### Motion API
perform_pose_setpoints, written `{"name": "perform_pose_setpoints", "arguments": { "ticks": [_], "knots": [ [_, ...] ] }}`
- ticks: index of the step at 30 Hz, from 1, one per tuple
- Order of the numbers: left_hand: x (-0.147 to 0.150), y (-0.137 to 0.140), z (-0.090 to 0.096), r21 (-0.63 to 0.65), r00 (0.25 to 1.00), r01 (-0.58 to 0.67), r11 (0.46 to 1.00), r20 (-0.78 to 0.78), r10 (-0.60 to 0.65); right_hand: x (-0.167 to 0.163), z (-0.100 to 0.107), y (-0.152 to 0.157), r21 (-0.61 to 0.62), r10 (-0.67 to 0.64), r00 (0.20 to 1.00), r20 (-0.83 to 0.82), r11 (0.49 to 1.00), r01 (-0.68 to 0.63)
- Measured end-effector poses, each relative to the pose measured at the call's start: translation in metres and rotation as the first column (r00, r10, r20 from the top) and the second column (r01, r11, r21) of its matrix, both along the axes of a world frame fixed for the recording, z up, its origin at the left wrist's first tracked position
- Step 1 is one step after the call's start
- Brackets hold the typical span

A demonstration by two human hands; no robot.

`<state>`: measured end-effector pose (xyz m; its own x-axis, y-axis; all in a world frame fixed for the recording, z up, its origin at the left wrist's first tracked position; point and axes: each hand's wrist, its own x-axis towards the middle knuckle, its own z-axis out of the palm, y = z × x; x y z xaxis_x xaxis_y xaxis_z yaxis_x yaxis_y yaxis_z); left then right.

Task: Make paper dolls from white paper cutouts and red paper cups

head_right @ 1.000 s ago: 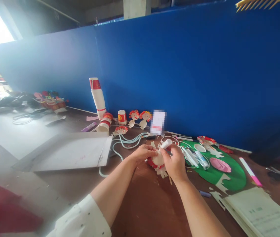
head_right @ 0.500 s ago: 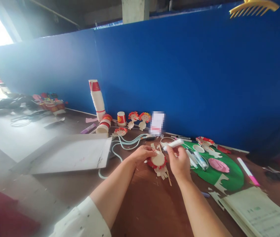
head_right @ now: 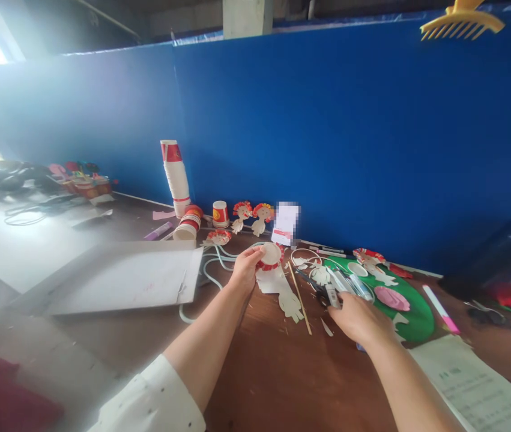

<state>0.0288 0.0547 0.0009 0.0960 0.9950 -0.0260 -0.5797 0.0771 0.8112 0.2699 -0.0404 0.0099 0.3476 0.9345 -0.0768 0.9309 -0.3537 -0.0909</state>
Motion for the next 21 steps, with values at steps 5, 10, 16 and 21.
{"name": "perform_pose_setpoints", "arguments": {
  "ticks": [5, 10, 16, 21],
  "knots": [
    [0.000, -0.004, 0.004, 0.053, 0.998, -0.002, 0.999, -0.062, 0.006, -0.039, 0.014, 0.007, 0.214, 0.131, 0.986, -0.101, 0.971, -0.107],
    [0.000, -0.004, 0.002, 0.091, 0.983, -0.035, 0.995, -0.177, 0.051, -0.074, 0.006, 0.026, 0.075, 0.202, 0.954, -0.223, 0.979, -0.190],
    [0.004, -0.001, -0.004, 0.109, 0.966, -0.033, 0.994, -0.253, 0.060, -0.077, -0.003, 0.039, 0.102, 0.191, 0.939, -0.286, 0.980, -0.168],
    [0.006, 0.000, -0.006, 0.097, 0.957, -0.011, 0.995, -0.288, 0.038, -0.072, -0.006, 0.040, 0.267, 0.243, 0.859, -0.451, 0.955, -0.131]
  ]
}}
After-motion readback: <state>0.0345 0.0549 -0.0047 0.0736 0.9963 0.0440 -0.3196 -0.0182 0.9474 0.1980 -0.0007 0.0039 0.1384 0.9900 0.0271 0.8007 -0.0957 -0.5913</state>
